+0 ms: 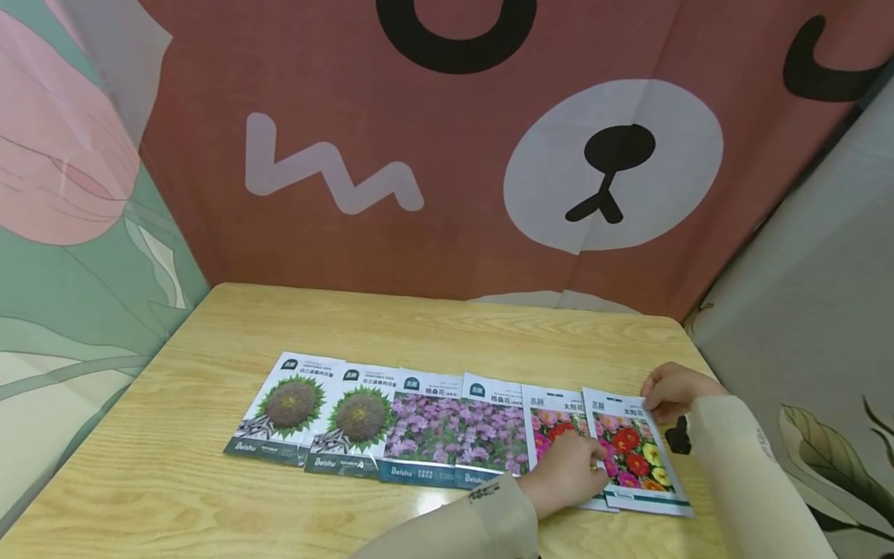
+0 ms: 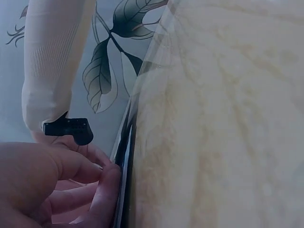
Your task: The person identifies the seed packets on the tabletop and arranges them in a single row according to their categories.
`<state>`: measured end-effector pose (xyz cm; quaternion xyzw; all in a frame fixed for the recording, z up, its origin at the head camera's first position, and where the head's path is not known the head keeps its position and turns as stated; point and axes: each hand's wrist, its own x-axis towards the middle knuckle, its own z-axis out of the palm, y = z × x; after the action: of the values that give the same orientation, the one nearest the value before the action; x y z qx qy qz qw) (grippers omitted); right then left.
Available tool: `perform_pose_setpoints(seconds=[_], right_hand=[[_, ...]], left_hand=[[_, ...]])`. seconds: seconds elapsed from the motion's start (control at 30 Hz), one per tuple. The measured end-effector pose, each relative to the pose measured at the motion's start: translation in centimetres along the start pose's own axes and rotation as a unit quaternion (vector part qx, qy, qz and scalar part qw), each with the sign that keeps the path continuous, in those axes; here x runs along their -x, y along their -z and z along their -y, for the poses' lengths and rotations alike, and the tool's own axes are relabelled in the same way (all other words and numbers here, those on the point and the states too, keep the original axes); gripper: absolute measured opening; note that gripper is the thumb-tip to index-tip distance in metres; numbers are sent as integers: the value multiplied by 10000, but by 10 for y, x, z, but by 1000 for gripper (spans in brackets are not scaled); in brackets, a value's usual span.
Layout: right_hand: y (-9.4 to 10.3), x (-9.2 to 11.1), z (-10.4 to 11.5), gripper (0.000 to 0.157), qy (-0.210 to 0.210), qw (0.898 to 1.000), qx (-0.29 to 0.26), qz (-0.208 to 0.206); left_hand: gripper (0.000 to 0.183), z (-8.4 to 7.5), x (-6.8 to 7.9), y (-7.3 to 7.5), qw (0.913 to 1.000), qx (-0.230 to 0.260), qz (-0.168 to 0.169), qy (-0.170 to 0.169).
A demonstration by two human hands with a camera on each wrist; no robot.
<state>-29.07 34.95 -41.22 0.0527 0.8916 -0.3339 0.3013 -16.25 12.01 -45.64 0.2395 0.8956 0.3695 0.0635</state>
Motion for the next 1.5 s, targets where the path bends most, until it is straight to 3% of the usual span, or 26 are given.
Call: perform_pose_setpoints(seconds=[0.17,0.4,0.7,0.83,0.93,1.13,1.27,1.33,1.43,1.5], right_hand=[[-2,0,1,9,10,9999,121,-61],[-3,-1,-1,13,-45,9999,-52,-95],[-8,-5,-2,16,48,9992,-367,-165],[-9,-9,-2,15,76,9990,-390,-193],[-9,-12,-3,13,95,9985,-497,-185],[-5,-12,-8,13,118,9971,-751,-67],[-1,-12,-17,14,107,9957,-919,-14],[1,-14,-21,16,127,9953,-963,10],[2,-17,-27,20,109,9937,-1114,30],[2,-19,-32,22,161,9928,-1184,66]], left_hand=[[27,0,-1,-2,10000,-40,19,49],[28,-2,3,-2,9996,265,105,61],[31,2,3,0,10000,58,42,42],[30,3,3,5,9979,565,131,292],[26,3,3,11,9911,1194,275,518],[19,15,8,20,9780,1952,686,277],[15,31,15,35,9547,2721,1130,416],[15,40,19,46,9476,2930,1188,455],[16,55,27,66,9470,2999,1065,437],[17,66,33,82,9536,2844,924,341]])
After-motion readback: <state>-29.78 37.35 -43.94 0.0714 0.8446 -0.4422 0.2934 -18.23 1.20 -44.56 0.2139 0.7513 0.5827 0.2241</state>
